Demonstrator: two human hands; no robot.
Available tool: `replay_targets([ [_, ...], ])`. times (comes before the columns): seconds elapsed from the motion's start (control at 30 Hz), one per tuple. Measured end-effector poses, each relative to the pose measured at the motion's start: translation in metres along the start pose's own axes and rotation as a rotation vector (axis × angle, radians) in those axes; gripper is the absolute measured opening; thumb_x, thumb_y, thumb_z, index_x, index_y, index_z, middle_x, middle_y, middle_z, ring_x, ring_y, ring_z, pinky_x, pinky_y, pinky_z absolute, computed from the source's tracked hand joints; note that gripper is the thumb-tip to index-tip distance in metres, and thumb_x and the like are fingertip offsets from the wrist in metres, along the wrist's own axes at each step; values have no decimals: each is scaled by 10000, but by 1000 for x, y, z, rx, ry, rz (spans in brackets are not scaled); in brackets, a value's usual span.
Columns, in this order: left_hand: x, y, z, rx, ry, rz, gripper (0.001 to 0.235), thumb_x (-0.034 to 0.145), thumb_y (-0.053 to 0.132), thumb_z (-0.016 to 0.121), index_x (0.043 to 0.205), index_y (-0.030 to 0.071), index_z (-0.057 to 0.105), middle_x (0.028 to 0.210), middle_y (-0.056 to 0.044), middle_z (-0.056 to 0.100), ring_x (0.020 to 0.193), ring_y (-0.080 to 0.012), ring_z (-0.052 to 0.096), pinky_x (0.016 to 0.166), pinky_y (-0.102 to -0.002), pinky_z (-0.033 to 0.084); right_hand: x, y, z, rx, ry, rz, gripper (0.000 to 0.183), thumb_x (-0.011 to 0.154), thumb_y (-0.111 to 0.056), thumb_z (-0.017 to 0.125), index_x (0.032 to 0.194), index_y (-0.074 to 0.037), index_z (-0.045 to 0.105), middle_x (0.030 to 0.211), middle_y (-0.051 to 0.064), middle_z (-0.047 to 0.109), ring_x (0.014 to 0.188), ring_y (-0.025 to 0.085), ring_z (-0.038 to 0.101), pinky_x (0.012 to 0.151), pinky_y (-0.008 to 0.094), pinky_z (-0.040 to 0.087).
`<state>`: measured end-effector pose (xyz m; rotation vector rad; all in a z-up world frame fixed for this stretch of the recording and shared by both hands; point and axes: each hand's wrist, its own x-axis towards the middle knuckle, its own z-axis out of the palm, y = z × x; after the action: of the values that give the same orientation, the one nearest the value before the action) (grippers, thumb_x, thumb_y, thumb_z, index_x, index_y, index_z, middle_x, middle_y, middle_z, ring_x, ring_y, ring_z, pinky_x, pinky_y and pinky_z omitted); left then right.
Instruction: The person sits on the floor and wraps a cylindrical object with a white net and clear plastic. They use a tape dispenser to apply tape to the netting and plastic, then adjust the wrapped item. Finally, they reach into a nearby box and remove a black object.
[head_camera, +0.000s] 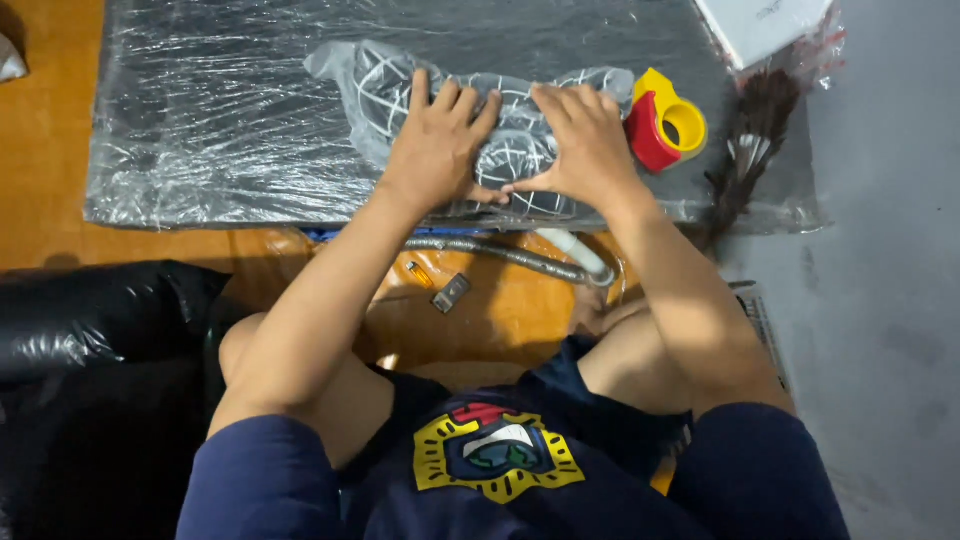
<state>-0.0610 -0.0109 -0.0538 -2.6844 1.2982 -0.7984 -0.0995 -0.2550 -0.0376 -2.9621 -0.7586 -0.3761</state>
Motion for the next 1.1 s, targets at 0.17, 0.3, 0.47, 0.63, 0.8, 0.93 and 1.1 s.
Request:
replay_targets([
  [0.17,-10,7,-13,-46,17,-19,1213,693,974,687,1451,43,509,1316,-222,548,1206,-379,517,1089,-611,360,-8,-7,4,-136,23,-16,1253,662,-902,749,1525,-30,496,1530,103,532,1293,299,489,1017,474,389],
  [0.3,-17,12,-20,-151,-14,-24,1184,737,898,704,1506,11,550,1631,-178,385,1426,-450,396,1122,-648,331,-10,-23,-5,-160,-14,2,1332,658,-996,652,1514,9,480,1526,133,530,1318,316,493,1037,479,369],
  [0.47,-25,19,-15,-152,-62,-68,1300,714,897,692,1630,57,309,1628,-123,452,1456,-379,413,1186,-608,273,-15,-25,0,-111,-32,20,1392,618,-986,693,1529,33,430,1555,177,482,1384,353,459,1119,493,332],
  [0.63,-26,26,-18,-142,-92,-53,1296,621,874,741,1656,250,273,1600,-159,462,1434,-425,426,1171,-642,262,-24,-31,0,-137,23,-21,1322,675,-964,680,1523,23,448,1554,174,482,1375,349,467,1086,499,357],
  [0.8,-29,29,-11,-226,-28,-52,1108,703,667,837,1612,229,378,1583,-196,465,1427,-457,415,1163,-691,240,-16,-46,-18,-152,-112,32,1473,622,-968,719,1534,122,331,1585,276,392,1460,410,365,1187,572,222],
  [0.93,-34,34,-15,-278,16,-48,822,865,288,801,1588,182,424,1562,-219,485,1419,-474,427,1165,-704,229,-12,-46,-37,-167,-251,49,1550,633,-1001,653,1646,-4,32,1656,291,266,1534,433,260,1221,607,-62],
  [1.1,-35,38,-16,-297,-100,-48,942,821,-99,527,1654,221,226,1654,-206,357,1509,-466,302,1223,-681,146,-20,5,-42,256,591,-36,502,963,-7,528,1460,-42,469,1346,110,649,1320,301,566,1170,514,295],
])
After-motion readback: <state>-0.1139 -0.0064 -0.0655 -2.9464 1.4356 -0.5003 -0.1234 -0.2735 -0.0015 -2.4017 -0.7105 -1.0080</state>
